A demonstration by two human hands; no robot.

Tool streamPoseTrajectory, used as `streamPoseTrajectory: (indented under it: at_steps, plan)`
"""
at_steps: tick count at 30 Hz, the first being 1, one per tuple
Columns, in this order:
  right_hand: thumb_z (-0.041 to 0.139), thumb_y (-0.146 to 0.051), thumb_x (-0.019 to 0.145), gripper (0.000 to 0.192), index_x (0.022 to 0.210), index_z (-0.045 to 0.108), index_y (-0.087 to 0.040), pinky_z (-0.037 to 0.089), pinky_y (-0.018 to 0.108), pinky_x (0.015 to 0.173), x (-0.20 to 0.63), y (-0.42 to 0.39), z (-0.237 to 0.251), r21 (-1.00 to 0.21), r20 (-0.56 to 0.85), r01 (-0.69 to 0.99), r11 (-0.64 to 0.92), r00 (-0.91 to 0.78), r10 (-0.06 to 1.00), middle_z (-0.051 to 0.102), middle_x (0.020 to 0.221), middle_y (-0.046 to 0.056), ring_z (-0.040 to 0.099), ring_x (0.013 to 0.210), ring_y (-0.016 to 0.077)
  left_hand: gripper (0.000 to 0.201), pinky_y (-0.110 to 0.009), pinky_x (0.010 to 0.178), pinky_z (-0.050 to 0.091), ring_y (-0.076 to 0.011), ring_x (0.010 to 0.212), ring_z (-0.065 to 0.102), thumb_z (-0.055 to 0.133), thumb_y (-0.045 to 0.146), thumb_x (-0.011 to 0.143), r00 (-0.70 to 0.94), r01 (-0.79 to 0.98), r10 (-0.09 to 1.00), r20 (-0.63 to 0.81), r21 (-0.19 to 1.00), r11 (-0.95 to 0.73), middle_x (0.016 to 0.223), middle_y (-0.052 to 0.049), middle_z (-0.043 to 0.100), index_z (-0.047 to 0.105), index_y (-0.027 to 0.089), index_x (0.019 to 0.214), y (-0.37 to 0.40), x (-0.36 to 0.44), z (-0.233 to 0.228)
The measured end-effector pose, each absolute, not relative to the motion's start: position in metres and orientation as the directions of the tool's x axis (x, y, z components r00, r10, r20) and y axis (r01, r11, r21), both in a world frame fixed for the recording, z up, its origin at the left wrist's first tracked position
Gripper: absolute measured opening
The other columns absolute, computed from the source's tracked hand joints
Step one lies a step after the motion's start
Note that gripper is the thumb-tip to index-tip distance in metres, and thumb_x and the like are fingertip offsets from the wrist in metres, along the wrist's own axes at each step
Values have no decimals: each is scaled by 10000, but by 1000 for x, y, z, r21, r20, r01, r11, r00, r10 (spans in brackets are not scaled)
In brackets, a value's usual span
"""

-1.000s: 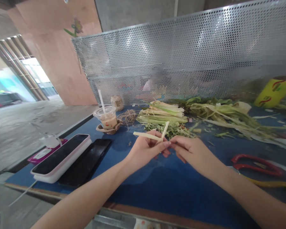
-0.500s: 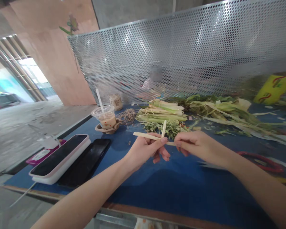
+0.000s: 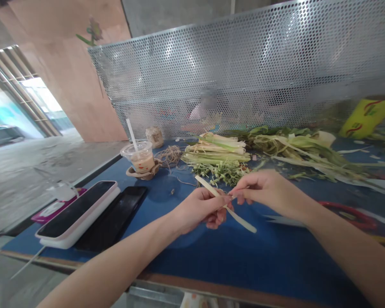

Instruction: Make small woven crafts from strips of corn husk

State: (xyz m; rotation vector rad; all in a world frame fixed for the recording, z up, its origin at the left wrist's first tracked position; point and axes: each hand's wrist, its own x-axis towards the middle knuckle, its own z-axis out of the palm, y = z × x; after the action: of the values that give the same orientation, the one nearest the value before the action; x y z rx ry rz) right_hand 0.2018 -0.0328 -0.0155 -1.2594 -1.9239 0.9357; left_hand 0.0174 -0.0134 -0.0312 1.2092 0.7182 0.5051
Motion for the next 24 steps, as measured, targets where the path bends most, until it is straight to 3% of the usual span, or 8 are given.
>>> streamPoseTrajectory:
  at_steps: [4, 12, 16, 21, 24]
  plan:
    - [583, -339, 739, 188, 681, 693, -198, 372, 223, 453, 205, -34, -12, -823, 124, 493, 281, -328, 937, 655, 599, 13, 538, 514, 112, 233, -143, 347, 182, -36, 392, 352, 629, 316, 714, 734, 52, 624, -268, 938, 343, 409, 50, 414, 558, 107, 639, -14, 16, -26]
    - [603, -303, 722, 148, 665, 706, -214, 391, 223, 446, 207, -35, -12, -849, 128, 456, 267, -313, 941, 619, 524, -4, 526, 479, 106, 188, -152, 343, 157, -44, 382, 362, 623, 285, 717, 766, 121, 568, -302, 935, 333, 409, 48, 412, 596, 106, 666, -13, 11, -25]
    - [584, -308, 743, 154, 694, 692, -211, 412, 214, 476, 209, -32, -14, -849, 162, 444, 285, -295, 942, 629, 570, -6, 544, 516, 103, 247, -153, 351, 185, -48, 392, 361, 590, 340, 749, 765, 65, 596, -243, 951, 303, 418, 35, 427, 591, 103, 677, -9, 8, -24]
    - [526, -363, 794, 220, 779, 659, -188, 444, 226, 536, 206, -32, -15, -835, 203, 440, 331, -313, 928, 643, 643, 12, 553, 551, 107, 496, -167, 359, 262, -68, 414, 416, 423, 523, 801, 775, -14, 589, -230, 925, 379, 458, -1, 469, 627, 75, 738, -3, 4, -22]
    - [480, -381, 824, 245, 881, 649, -214, 465, 245, 595, 201, -35, -14, -755, 261, 532, 383, -292, 920, 661, 781, 35, 589, 658, 135, 380, -167, 379, 304, -62, 420, 439, 507, 433, 795, 753, -5, 620, -221, 940, 342, 482, 2, 498, 630, 75, 777, -5, 5, -20]
